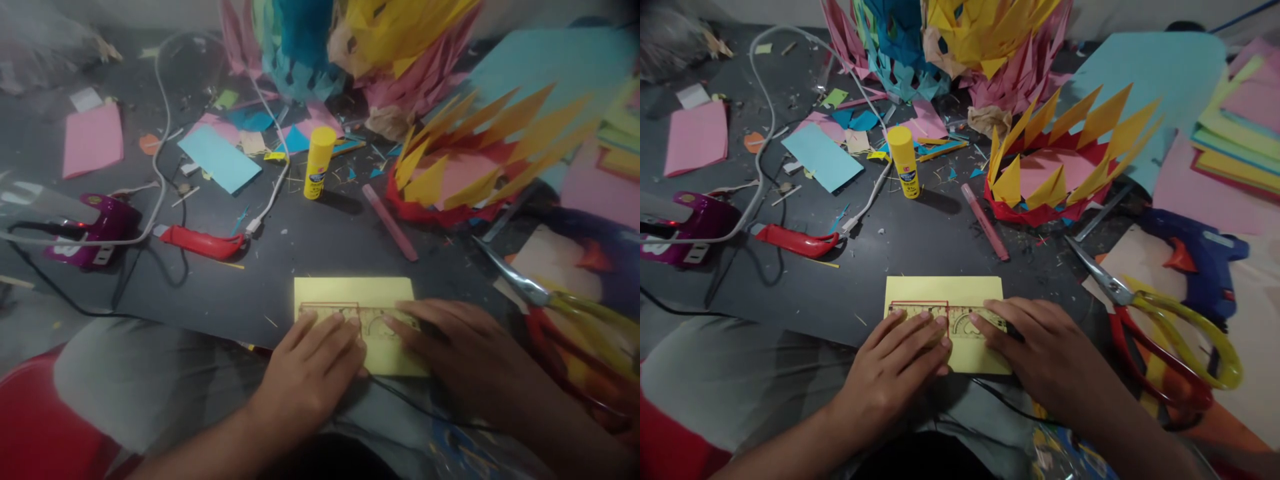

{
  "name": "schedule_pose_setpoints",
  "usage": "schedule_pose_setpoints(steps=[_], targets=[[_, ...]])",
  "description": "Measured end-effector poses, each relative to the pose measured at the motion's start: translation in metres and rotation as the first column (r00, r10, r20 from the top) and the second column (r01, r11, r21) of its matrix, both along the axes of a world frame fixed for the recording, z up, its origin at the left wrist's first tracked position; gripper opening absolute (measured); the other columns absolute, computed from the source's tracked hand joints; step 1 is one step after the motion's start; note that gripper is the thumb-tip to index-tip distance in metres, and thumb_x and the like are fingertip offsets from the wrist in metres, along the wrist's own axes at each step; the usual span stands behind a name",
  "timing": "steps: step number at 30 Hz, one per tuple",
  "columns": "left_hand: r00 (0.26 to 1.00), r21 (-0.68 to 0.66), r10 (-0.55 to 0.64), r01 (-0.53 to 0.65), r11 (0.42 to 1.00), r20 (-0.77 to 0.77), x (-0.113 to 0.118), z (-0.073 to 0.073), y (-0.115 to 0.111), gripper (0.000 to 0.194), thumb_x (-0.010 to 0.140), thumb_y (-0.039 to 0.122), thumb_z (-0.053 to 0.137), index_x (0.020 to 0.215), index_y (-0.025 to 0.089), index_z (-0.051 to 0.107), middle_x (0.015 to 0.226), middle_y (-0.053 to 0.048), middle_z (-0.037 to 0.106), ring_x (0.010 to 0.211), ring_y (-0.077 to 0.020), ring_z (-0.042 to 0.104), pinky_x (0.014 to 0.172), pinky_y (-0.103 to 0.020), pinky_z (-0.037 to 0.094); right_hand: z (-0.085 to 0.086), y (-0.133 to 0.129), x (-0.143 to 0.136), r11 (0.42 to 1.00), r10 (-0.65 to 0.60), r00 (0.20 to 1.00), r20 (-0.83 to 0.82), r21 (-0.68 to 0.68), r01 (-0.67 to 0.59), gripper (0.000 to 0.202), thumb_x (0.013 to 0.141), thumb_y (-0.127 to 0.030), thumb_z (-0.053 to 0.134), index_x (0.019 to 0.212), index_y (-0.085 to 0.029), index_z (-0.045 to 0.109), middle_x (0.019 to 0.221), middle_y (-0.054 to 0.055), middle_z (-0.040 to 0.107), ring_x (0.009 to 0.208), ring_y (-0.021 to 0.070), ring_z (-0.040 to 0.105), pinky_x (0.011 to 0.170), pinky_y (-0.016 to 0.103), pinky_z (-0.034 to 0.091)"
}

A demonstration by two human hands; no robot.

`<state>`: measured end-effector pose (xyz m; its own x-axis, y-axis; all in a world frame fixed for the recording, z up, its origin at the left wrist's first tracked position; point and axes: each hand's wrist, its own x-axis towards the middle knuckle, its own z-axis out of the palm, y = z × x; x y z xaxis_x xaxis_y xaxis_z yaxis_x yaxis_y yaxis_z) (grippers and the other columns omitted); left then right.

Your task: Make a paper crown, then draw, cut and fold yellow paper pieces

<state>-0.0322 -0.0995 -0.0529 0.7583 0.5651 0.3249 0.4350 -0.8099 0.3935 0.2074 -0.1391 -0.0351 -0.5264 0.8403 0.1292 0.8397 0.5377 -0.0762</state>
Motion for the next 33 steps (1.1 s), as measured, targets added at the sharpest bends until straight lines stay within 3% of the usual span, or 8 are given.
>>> schedule_pose_setpoints(steps=[24, 29, 33], targets=[[0.999, 0.016, 0.002, -0.001, 1.0, -0.038, 0.001, 0.001, 0.0, 0.021, 0.09, 0.025, 0.051, 0.108, 0.02, 0.06, 0.123, 0.002, 0.061, 0.119, -0.015, 0.049, 0.107, -0.036, 0.034, -0.005, -0.001, 0.0, 0.998, -0.057, 0.996, -0.069, 0.005, 0.058, 0.027, 0.085, -0.01, 0.044, 0.104, -0.022, 0.058, 0.109, 0.008, 0.058, 0.1, 0.0222, 0.055, 0.085, 0.038, 0.042], [0.99, 0.045, 0.053, -0.047, 0.998, -0.131, 0.007, 0.003, -0.008, 0.029, 0.091, 0.023, 0.048, 0.119, 0.017, 0.055, 0.126, 0.002, 0.059, 0.122, -0.0167, 0.047, 0.11, -0.037, 0.027, -0.005, -0.003, 0.0, 0.994, -0.094, 0.994, -0.057, -0.064, 0.09, 0.023, 0.089, -0.019, 0.045, 0.107, -0.022, 0.058, 0.112, 0.011, 0.054, 0.102, 0.0253, 0.052, 0.083, 0.042, 0.042], [0.986, 0.118, 0.085, -0.068, 0.991, -0.145, 0.01, 0.003, -0.013, 0.036, 0.091, 0.03, 0.047, 0.121, 0.014, 0.053, 0.125, -0.002, 0.06, 0.119, -0.0203, 0.049, 0.111, -0.04, 0.023, 0.002, -0.003, -0.001, 0.988, -0.119, 0.991, -0.054, -0.109, 0.113, 0.024, 0.09, -0.028, 0.046, 0.11, -0.023, 0.058, 0.112, 0.011, 0.055, 0.099, 0.0262, 0.053, 0.08, 0.044, 0.044]])
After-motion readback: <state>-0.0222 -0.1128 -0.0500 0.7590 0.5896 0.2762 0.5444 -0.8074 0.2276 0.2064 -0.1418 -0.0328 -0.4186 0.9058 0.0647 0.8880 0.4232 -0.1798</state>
